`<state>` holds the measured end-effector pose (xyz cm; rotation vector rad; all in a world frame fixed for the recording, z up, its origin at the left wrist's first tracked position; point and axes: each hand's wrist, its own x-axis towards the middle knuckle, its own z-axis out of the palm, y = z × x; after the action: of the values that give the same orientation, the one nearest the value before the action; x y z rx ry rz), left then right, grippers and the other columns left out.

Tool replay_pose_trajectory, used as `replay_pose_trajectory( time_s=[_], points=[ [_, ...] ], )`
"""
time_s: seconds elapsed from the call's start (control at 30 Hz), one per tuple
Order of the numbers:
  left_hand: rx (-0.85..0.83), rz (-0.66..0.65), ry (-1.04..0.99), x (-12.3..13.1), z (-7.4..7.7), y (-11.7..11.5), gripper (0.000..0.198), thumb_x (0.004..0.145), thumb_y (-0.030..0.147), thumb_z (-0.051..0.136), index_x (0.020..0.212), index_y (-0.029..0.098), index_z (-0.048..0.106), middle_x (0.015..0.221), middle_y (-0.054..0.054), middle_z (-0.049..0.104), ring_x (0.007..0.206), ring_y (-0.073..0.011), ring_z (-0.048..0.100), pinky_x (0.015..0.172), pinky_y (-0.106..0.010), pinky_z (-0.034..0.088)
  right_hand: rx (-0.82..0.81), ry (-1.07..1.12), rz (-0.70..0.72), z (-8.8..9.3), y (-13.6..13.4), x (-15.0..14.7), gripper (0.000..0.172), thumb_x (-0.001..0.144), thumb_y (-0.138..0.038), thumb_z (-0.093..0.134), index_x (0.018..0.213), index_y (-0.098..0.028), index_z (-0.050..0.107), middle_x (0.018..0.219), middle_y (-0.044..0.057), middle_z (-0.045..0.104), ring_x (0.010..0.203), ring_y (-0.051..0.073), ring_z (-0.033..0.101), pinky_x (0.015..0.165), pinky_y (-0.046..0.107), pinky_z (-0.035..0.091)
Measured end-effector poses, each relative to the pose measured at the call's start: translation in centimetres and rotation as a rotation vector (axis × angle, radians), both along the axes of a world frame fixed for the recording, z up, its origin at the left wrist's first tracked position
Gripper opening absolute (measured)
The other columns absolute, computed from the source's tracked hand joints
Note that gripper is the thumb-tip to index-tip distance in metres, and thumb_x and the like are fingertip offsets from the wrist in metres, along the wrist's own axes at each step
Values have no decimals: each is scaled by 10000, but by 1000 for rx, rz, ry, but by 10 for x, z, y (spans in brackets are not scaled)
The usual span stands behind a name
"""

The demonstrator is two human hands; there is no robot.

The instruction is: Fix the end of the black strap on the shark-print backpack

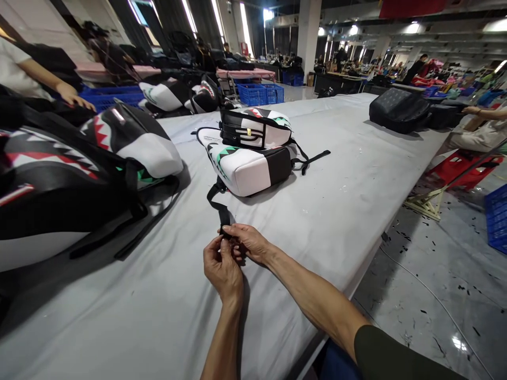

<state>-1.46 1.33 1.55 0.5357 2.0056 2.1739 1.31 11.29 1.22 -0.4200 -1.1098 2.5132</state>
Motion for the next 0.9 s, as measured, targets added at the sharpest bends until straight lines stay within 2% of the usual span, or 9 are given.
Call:
replay_pose_trajectory(
  time_s=[0.23, 0.37, 0.57, 0.77, 0.9],
  points=[
    [10, 58, -16, -2, 1, 1, 361, 956, 489, 768, 1161, 193, 734, 969, -6, 729, 647, -110, 624, 545, -219, 528, 50, -12, 50, 5, -5, 4, 632, 743, -682, 1012, 1055, -220, 716, 599, -126, 465, 458, 95, 394, 414, 238, 300],
    [16, 99, -15, 0, 5, 1, 351, 957, 493, 762, 1136, 194, 721, 1009, -20, 727, 667, -113, 627, 541, -214, 507, 51, -14, 88, 7, -7, 4, 628, 740, -657, 1026, 1072, -225, 714, 596, -133, 461, 467, 90, 384, 437, 235, 305],
    [57, 87, -89, -4, 2, 1, 435, 902, 447, 816, 1174, 230, 555, 938, 35, 658, 558, -113, 613, 459, -217, 497, 59, -15, 82, 2, -7, 3, 621, 709, -604, 1069, 1043, -205, 730, 705, -80, 585, 553, 85, 452, 490, 223, 355],
    [33, 64, -112, -7, -1, 1, 417, 932, 412, 774, 1198, 245, 499, 930, 45, 661, 535, -110, 612, 456, -210, 500, 49, 7, 75, 5, -9, 4, 592, 722, -583, 1069, 966, -212, 677, 692, -83, 578, 524, 73, 387, 465, 232, 298],
    [41, 35, -116, -5, 1, 2, 393, 951, 410, 755, 1208, 245, 507, 944, 41, 667, 532, -102, 609, 470, -207, 497, 29, 1, 43, 3, -8, 1, 612, 728, -619, 1047, 1021, -207, 703, 659, -105, 538, 501, 73, 362, 455, 239, 278]
  ],
)
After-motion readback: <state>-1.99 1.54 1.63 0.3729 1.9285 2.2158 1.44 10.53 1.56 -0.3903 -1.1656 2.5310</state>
